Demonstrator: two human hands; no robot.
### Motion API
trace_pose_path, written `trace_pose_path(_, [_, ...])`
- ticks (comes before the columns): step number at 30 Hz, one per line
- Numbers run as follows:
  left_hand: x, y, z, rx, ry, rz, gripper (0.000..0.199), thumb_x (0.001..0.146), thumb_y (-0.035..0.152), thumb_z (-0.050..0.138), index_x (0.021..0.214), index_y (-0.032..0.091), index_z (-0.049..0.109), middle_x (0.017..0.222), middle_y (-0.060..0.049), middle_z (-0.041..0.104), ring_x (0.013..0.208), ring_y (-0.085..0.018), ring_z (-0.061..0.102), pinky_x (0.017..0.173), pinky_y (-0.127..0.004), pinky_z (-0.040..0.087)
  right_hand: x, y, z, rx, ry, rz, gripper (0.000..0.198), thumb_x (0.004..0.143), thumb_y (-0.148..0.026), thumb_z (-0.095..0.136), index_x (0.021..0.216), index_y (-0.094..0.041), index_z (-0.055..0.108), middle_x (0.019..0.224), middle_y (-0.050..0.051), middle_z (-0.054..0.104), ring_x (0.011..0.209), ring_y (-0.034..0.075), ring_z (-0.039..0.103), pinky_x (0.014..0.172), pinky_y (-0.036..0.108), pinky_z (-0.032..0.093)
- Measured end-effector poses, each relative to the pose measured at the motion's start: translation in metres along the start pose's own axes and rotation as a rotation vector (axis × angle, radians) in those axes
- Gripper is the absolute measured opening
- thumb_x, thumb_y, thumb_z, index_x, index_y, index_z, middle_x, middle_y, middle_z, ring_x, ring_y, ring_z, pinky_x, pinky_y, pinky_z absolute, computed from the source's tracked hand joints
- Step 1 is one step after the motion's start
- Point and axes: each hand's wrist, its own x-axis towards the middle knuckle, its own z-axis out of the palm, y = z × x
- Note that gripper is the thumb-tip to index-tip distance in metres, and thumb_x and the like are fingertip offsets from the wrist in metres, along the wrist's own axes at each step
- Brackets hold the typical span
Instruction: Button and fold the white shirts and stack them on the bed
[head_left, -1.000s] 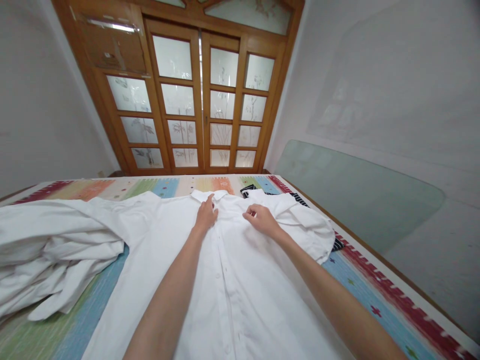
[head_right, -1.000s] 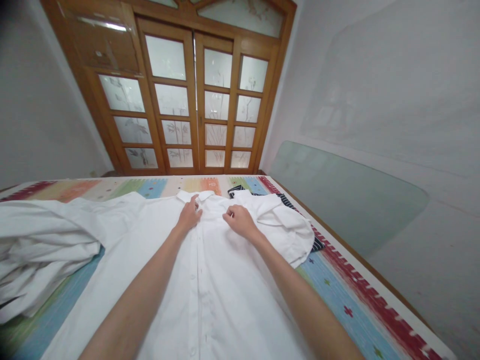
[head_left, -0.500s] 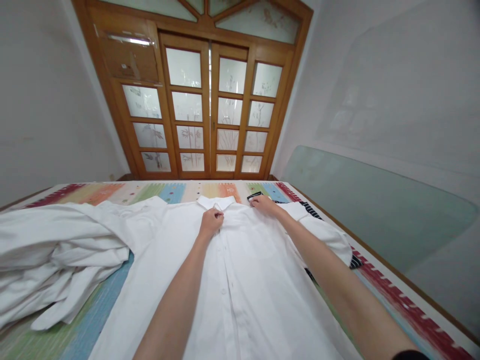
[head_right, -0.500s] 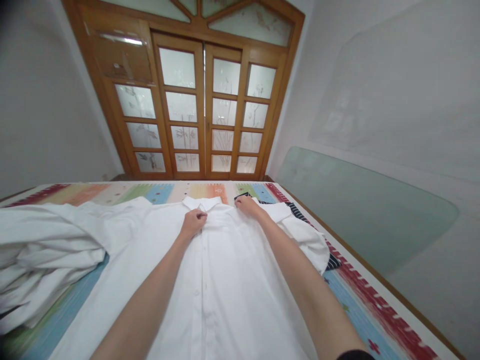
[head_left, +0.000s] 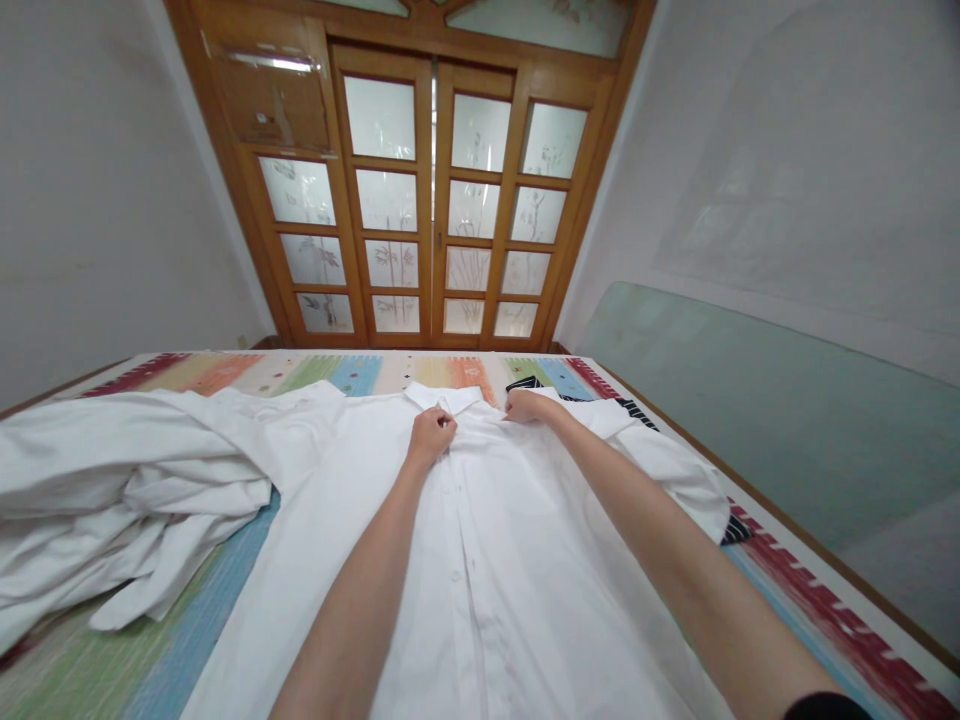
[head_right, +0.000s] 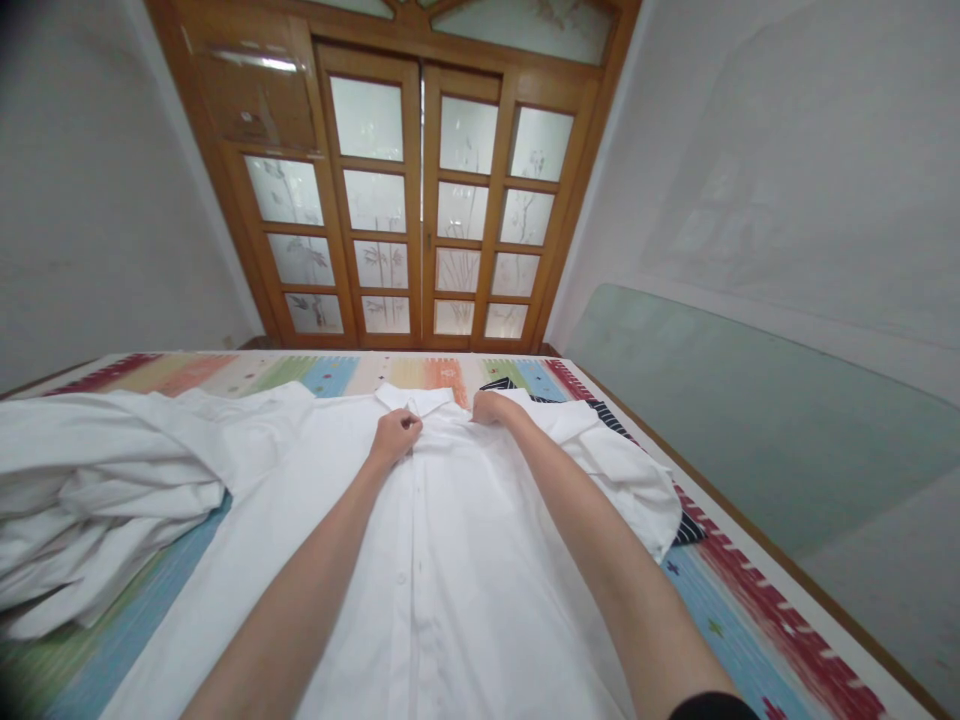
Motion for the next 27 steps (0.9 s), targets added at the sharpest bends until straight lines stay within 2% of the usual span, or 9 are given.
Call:
trace_pose_path(5, [0.000, -0.001, 0.001, -0.008, -0.010, 0.008, 0.016, 0.071, 0.014, 0.054, 0.069, 0.015, 0.070, 0.071, -0.004, 0.066, 0.067, -0.014, 0.057, 0.071, -0.026, 0.044, 0.001, 0.009, -0.003, -0.013, 0.098, 0.034, 0.024, 0.087, -0.022, 0.059, 0.101, -0.010, 0.072, 0.115, 0.021, 0.068, 0.107, 0.028, 0.064, 0.084, 0.029, 0.047])
trace_pose_path(9, [-0.001, -0.002, 0.001, -0.019, -0.025, 0.018, 0.017, 0.071, 0.012, 0.054, 0.074, 0.015, 0.071, 0.074, -0.004, 0.066, 0.068, -0.014, 0.057, 0.071, -0.026, 0.045, 0.001, 0.018, -0.003, -0.006, 0.159, 0.102, 0.030, 0.092, -0.027, 0.050, 0.109, -0.011, 0.069, 0.118, 0.020, 0.067, 0.107, 0.027, 0.063, 0.080, 0.028, 0.046])
trace_pose_path(14, [-0.001, -0.004, 0.003, -0.023, -0.034, 0.016, 0.021, 0.072, 0.009, 0.053, 0.079, 0.016, 0.071, 0.079, -0.004, 0.066, 0.070, -0.014, 0.058, 0.072, -0.026, 0.046, 0.001, 0.024, -0.004, 0.030, 0.230, 0.164, 0.031, 0.090, -0.035, 0.054, 0.107, -0.014, 0.069, 0.113, 0.017, 0.068, 0.104, 0.028, 0.063, 0.076, 0.029, 0.047])
trace_pose_path(18, [0.000, -0.004, 0.003, -0.019, -0.037, 0.012, 0.021, 0.072, 0.008, 0.052, 0.080, 0.016, 0.070, 0.081, -0.005, 0.067, 0.073, -0.015, 0.059, 0.075, -0.027, 0.047, -0.002, 0.036, -0.014, 0.069, 0.119, 0.124, 0.031, 0.081, -0.043, 0.066, 0.099, -0.018, 0.070, 0.109, 0.012, 0.069, 0.097, 0.026, 0.064, 0.073, 0.027, 0.049])
trace_pose_path(23, [0.000, -0.003, 0.002, -0.019, -0.044, 0.010, 0.022, 0.073, 0.007, 0.051, 0.081, 0.016, 0.069, 0.082, -0.005, 0.067, 0.076, -0.016, 0.060, 0.077, -0.027, 0.047, -0.020, 0.061, -0.028, 0.207, -0.062, 0.115, 0.064, 0.068, -0.054, 0.075, 0.120, -0.020, 0.060, 0.129, 0.014, 0.057, 0.093, 0.023, 0.062, 0.059, 0.025, 0.052])
trace_pose_path(25, [0.000, -0.003, 0.001, -0.019, -0.046, 0.011, 0.022, 0.073, 0.007, 0.051, 0.081, 0.016, 0.069, 0.082, -0.005, 0.067, 0.076, -0.016, 0.060, 0.078, -0.027, 0.047, -0.031, 0.071, -0.031, 0.224, -0.114, 0.112, 0.073, 0.065, -0.056, 0.076, 0.125, -0.020, 0.057, 0.129, 0.015, 0.056, 0.090, 0.023, 0.062, 0.058, 0.026, 0.051])
trace_pose_path(27, [0.000, -0.003, 0.001, -0.019, -0.047, 0.012, 0.022, 0.073, 0.007, 0.051, 0.081, 0.017, 0.069, 0.082, -0.005, 0.067, 0.076, -0.016, 0.060, 0.079, -0.028, 0.047, -0.042, 0.080, -0.034, 0.227, -0.149, 0.103, 0.074, 0.063, -0.057, 0.077, 0.123, -0.018, 0.059, 0.123, 0.015, 0.059, 0.089, 0.023, 0.063, 0.061, 0.027, 0.051])
